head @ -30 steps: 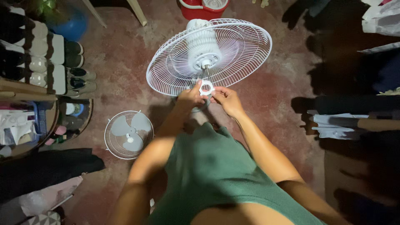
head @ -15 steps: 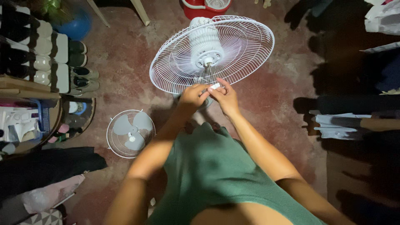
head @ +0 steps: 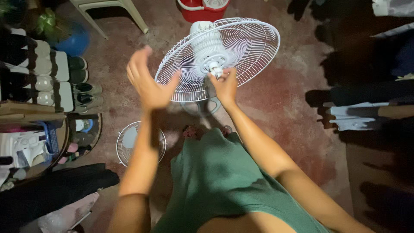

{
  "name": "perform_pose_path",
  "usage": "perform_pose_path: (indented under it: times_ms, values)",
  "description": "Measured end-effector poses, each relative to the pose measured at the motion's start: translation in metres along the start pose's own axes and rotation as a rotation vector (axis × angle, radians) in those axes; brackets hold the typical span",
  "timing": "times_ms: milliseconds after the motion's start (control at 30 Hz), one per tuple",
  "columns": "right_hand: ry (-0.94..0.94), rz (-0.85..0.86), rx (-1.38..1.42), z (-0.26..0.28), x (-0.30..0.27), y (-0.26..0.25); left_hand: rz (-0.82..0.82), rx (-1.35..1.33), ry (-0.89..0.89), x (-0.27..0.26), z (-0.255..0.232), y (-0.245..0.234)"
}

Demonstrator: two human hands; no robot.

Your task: The person assembles a white pedestal fan by hand. They attach the front grille, insert the fan blades, secure them with a central cap, and then attach the rear grille, completing the assembly.

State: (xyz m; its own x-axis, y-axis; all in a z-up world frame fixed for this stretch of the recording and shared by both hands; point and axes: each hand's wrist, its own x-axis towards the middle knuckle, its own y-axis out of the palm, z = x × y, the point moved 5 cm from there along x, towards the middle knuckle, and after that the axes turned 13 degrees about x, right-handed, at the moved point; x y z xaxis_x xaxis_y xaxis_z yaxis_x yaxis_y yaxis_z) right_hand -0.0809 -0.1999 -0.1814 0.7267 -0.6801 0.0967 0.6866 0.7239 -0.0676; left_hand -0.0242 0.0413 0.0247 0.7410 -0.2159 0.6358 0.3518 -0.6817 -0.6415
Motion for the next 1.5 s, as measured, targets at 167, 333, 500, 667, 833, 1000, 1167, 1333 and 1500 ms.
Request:
perform_pose_path:
  times_ms: [167,333,500,667,833,1000,1167,1333,1500]
  values:
    - [-0.065,-0.12,-0.146,0.007,0.013,0.014,0.454,-0.086,-0.108,-0.004,0.046,0.031]
    - [-0.013,-0.179,-0.156,0.007,0.008,0.013,0.544,-0.846,-0.4,0.007,0.124,0.094]
    - [-0.15,-0.197,-0.289,0.023,0.005,0.025,0.843,-0.677,-0.304,0.04,0.145,0.19]
    - [-0.108,-0.152,-0.298,0.038,-0.001,0.03,0.834,-0.69,0.249,0.068,0.097,0.234]
    - [-0.159,-0.136,-0.324,0.056,-0.003,0.037,0.696,-0.57,0.337,0.08,0.091,0.258]
    - [-0.187,-0.218,-0.277,0.059,-0.006,0.038,0.676,-0.605,0.217,0.061,0.097,0.286]
    - [-0.044,-0.258,-0.168,0.046,-0.011,0.037,0.679,-0.552,0.175,0.043,0.099,0.297]
    - [-0.059,-0.225,-0.038,0.038,-0.017,0.033,0.729,-0.465,0.151,0.039,0.093,0.292]
    - [-0.077,-0.275,-0.276,0.028,-0.011,0.023,0.737,-0.402,0.15,0.039,0.084,0.287]
